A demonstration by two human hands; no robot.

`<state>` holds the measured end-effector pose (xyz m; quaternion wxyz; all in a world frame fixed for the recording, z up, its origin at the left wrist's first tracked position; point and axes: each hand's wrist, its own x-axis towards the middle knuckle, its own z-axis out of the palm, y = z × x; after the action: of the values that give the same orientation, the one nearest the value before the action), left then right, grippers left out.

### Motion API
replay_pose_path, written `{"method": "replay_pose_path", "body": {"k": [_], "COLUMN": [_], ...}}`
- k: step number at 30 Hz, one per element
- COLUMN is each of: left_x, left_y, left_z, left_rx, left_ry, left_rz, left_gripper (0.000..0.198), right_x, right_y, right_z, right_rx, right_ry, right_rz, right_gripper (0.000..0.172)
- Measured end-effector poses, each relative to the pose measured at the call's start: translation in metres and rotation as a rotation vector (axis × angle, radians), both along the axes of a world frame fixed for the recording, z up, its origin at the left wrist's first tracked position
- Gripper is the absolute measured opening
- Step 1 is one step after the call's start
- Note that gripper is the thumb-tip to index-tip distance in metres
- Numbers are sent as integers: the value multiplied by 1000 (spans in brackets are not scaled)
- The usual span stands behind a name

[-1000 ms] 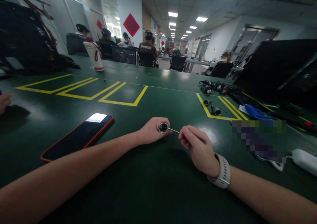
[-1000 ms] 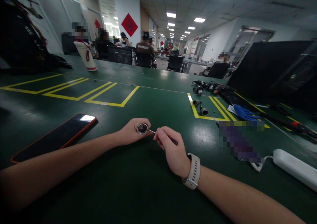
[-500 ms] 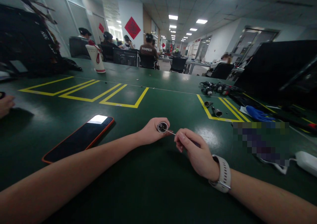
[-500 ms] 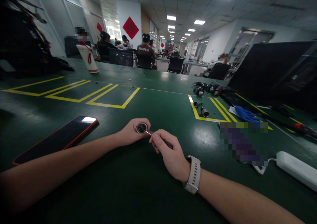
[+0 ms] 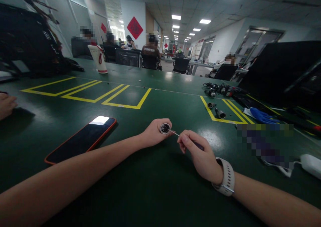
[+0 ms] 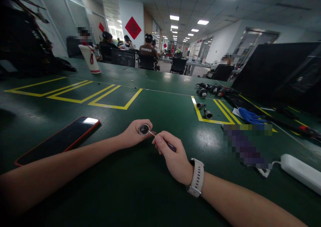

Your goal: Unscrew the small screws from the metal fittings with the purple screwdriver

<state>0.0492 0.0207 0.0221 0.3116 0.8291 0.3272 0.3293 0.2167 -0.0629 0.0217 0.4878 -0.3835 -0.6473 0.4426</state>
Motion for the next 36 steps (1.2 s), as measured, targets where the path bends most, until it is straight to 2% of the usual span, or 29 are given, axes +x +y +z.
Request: {"method": "replay_pose_path", "body": {"k": [6, 10, 15, 21, 27, 36], "left_x": [1, 1, 2, 1, 2, 1], "left_y": [0, 1, 1, 2, -1, -1], "left_z": [-1, -2, -3, -5, -4, -3], "left_rx": [-50, 0, 69, 169, 331, 197], "left_ry": [-81, -39, 56, 157, 244, 106], "left_rz": [-23, 20, 56, 124, 117, 163], "left_gripper": [21, 20, 19, 18, 15, 16], "right_x": [-1, 0, 1, -1, -6, -8], "right_y": [2, 1, -1, -7, -10, -11], "right_z": [-4, -2, 0, 8, 13, 7], "right_rx": [3, -15, -14, 142, 192, 298], "right_ry": [60, 47, -27, -248, -348, -411], "right_rz": [-8, -13, -13, -123, -131, -39], "right_gripper": [23, 24, 25, 24, 24, 18]}}
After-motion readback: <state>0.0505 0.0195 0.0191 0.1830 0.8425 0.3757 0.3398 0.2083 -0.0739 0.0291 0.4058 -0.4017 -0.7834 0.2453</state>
